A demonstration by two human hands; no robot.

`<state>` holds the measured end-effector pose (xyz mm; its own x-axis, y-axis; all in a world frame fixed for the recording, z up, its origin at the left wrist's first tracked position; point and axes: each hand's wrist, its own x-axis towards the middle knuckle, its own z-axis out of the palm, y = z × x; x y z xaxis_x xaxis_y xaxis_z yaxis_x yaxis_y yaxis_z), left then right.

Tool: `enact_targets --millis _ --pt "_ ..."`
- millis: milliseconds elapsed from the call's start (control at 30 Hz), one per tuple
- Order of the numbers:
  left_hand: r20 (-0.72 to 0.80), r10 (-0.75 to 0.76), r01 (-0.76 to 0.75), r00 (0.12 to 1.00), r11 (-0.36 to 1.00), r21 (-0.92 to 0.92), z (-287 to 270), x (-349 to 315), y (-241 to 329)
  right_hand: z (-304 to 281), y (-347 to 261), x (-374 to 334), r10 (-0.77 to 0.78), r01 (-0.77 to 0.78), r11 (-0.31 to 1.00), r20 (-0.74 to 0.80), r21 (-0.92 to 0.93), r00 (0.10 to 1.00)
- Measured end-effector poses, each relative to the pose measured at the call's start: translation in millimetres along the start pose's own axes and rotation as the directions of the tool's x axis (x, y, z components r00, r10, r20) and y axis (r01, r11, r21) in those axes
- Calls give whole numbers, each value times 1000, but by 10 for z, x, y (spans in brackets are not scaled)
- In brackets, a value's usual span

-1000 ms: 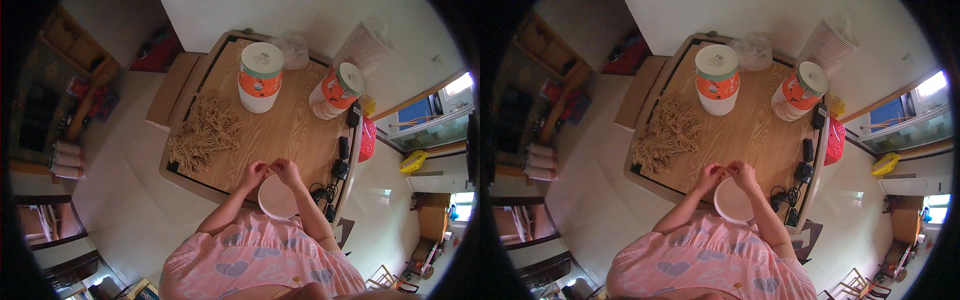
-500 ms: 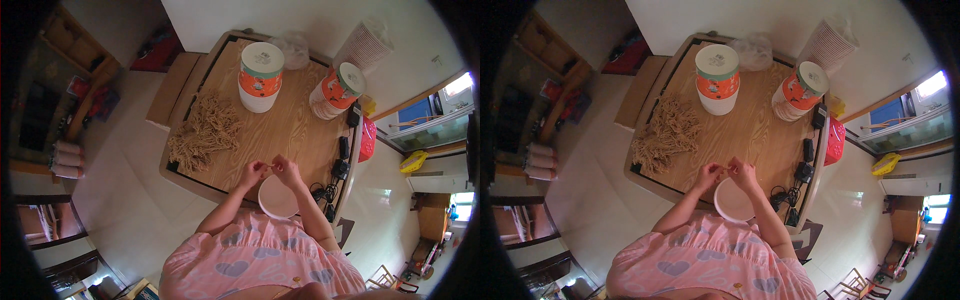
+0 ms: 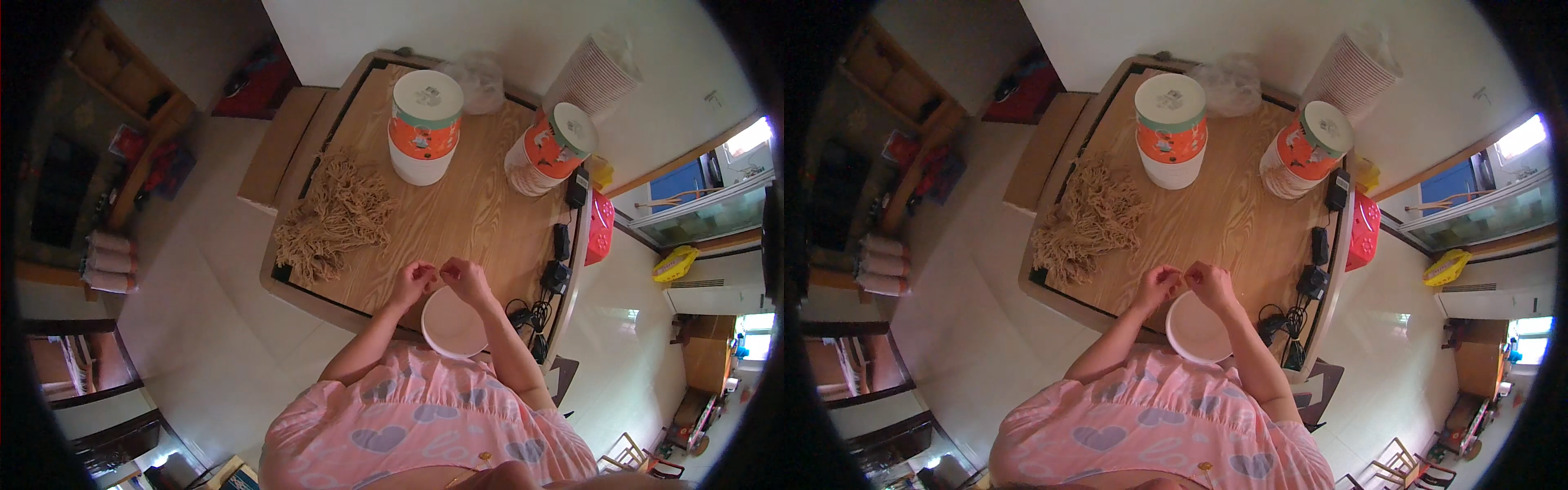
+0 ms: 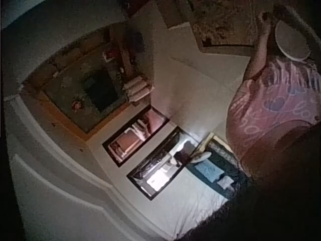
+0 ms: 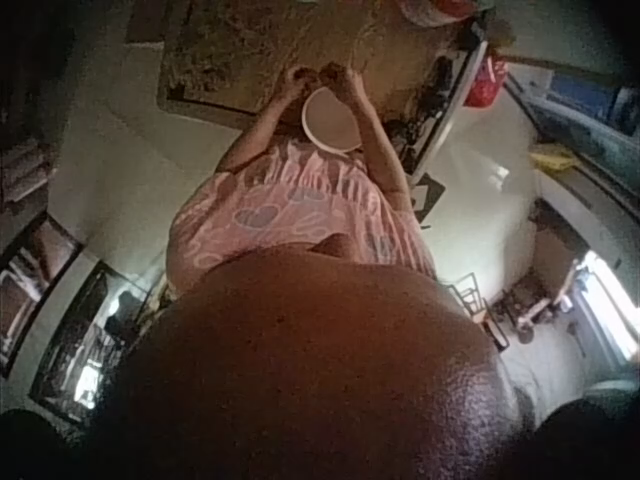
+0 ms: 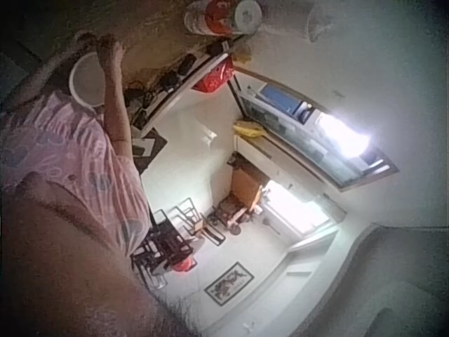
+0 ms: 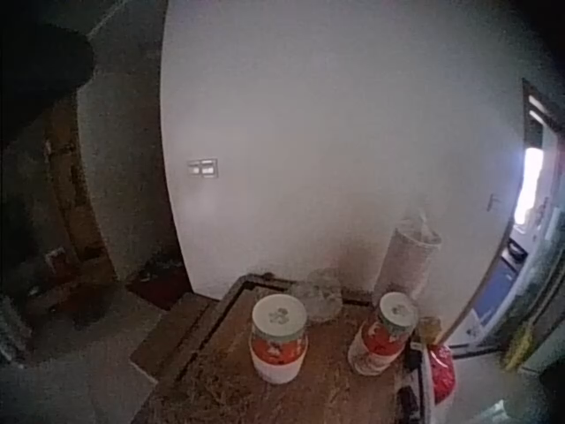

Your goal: Placing shredded paper into containers and organizing them on a table.

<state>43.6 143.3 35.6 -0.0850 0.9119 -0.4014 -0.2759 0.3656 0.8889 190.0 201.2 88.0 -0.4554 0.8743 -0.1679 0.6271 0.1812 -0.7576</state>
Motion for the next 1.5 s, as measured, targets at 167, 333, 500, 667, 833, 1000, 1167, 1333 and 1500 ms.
enact_targets --millis 167,333,500,667,833,1000,1167,1333,1500 --pt "38 105 -107 994 992 71 15 -38 38 -9 5 -1 35 -35 999 -10 13 999" --pt "39 179 -181 983 981 67 10 14 -21 -5 -19 -5 25 -25 1000 5 -12 1000" --pt "10 189 -189 982 969 157 -7 70 -80 -12 -27 -5 19 -19 999 13 -26 1000" --pt "11 285 -277 958 920 276 -6 20 -30 3 15 -6 21 -21 999 -9 29 1000" --pt "53 164 -173 985 926 336 2 -22 -98 32 41 -2 41 -39 997 -16 66 999" --pt "20 169 -165 986 923 348 43 -79 -38 17 119 17 68 -77 978 52 193 996" --pt "40 182 -185 982 917 353 38 -97 32 -15 132 25 46 -85 936 123 341 991" --pt "7 138 -138 990 982 131 42 -77 108 -19 103 9 71 -102 945 109 311 991" --pt "-18 290 -272 957 915 299 20 -25 36 -23 58 -13 65 -85 959 82 270 995"
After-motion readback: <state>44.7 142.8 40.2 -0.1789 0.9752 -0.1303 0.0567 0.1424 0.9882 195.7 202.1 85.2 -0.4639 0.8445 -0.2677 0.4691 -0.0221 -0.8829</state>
